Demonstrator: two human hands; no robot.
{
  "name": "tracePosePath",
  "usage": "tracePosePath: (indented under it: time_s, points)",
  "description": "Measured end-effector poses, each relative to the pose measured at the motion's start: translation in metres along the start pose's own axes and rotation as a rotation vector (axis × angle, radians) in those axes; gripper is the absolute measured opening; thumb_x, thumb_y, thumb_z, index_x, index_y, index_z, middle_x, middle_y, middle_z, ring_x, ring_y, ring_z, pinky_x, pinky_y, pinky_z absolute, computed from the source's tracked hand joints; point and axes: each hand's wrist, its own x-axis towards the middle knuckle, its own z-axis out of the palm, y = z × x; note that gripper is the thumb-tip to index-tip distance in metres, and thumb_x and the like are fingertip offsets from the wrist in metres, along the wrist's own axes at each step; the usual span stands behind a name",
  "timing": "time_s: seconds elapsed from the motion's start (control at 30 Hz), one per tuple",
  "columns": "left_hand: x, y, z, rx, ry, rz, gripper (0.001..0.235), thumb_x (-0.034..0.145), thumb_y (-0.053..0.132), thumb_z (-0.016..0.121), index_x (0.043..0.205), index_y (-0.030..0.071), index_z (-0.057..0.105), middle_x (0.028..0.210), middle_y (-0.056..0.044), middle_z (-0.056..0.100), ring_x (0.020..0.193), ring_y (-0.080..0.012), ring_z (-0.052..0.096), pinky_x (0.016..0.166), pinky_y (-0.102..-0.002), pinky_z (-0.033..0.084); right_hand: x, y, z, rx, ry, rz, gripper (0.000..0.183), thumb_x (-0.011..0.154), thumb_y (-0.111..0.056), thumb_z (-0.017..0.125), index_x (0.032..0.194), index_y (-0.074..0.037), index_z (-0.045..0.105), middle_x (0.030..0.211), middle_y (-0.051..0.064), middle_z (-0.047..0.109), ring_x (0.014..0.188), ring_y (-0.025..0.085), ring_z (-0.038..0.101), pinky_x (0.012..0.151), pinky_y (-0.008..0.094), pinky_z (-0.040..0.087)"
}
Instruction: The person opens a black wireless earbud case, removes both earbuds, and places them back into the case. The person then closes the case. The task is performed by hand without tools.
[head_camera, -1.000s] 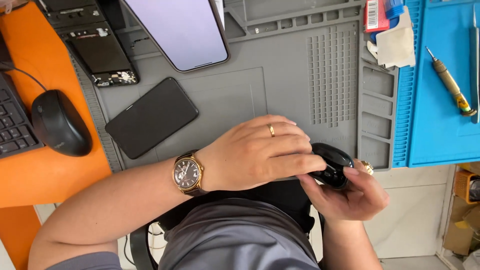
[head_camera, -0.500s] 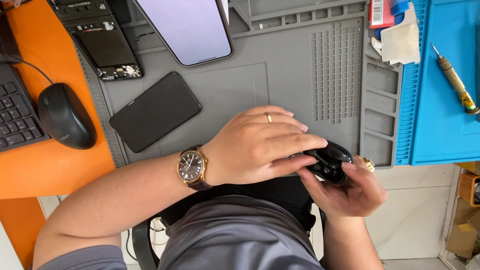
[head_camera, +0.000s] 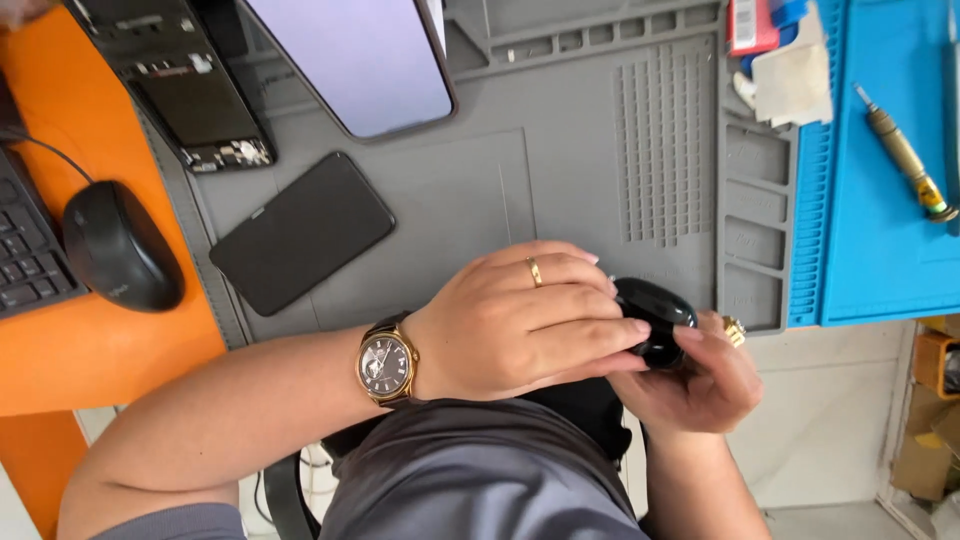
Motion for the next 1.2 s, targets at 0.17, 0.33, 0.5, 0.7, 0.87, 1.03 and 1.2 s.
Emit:
tracePosePath:
  time_s: [0.17,0.33,0.5,0.7,0.87,1.03,1.2]
  points:
    - [-0.006,-0.003,0.003,0.014,-0.045,0.001,0.024,0.111,0.033,0.076,0.120,0.011,0.079,0.105,-0.001,0.074,0.102,-0.0254,0.068,0.098,-0.041,0.055,-0.002,-0.003,-0.001,-0.015,-0.003,-0.001,0.068,0.091,-0.053,0.080,0.113,0.003,0.049,0.098,0.015,0.054,0.068,0.030,0.055,0.070,0.045,0.049]
    - [-0.003,-0.002,-0.003,0.063,-0.116,0.016,0.034,0.113,0.042,0.068,0.127,0.012,0.077,0.109,-0.001,0.072,0.104,-0.0240,0.069,0.104,-0.041,0.052,-0.009,-0.001,-0.005,-0.056,0.099,0.068,0.075,0.078,-0.055,0.090,0.109,0.001,0.050,0.093,0.013,0.055,0.072,0.027,0.060,0.079,0.041,0.055]
    - [0.001,-0.003,-0.006,0.126,-0.124,0.015,0.021,0.113,0.001,0.065,0.121,0.015,0.079,0.116,-0.003,0.068,0.107,-0.0253,0.067,0.107,-0.047,0.053,0.018,-0.012,0.002,0.009,-0.121,0.015,0.060,0.089,-0.021,0.089,0.116,-0.004,0.038,0.077,0.018,0.045,0.058,0.030,0.041,0.061,0.045,0.036]
    - [-0.002,-0.008,0.004,0.177,-0.059,0.024,0.019,0.113,0.034,0.073,0.106,0.017,0.077,0.099,0.001,0.069,0.095,-0.0228,0.067,0.098,-0.040,0.052,0.019,-0.009,-0.005,0.002,-0.172,0.001,0.053,0.091,-0.025,0.083,0.116,-0.003,0.041,0.076,0.012,0.042,0.054,0.025,0.032,0.056,0.042,0.032]
    - [-0.002,-0.009,0.001,0.181,-0.087,0.018,0.025,0.115,0.038,0.067,0.106,0.016,0.075,0.096,0.000,0.066,0.091,-0.0225,0.065,0.097,-0.039,0.050,0.013,-0.004,-0.004,-0.004,-0.121,-0.044,0.068,0.087,-0.039,0.090,0.117,-0.001,0.043,0.098,0.010,0.048,0.057,0.027,0.047,0.060,0.044,0.042]
    - [-0.002,-0.010,-0.005,0.176,-0.193,0.034,0.018,0.116,0.033,0.068,0.118,0.016,0.073,0.103,-0.001,0.063,0.094,-0.0251,0.063,0.097,-0.041,0.049,0.003,0.002,-0.010,0.028,-0.122,0.009,0.088,0.072,-0.053,0.098,0.117,0.000,0.045,0.101,0.014,0.053,0.071,0.031,0.056,0.074,0.046,0.048]
    - [-0.002,-0.009,0.001,0.174,-0.124,0.049,0.026,0.117,0.034,0.065,0.102,0.014,0.072,0.091,0.001,0.062,0.087,-0.0218,0.060,0.092,-0.038,0.050,0.019,-0.004,-0.009,0.055,-0.226,-0.014,0.075,0.083,-0.049,0.091,0.114,-0.002,0.042,0.072,0.011,0.040,0.054,0.025,0.035,0.056,0.043,0.030]
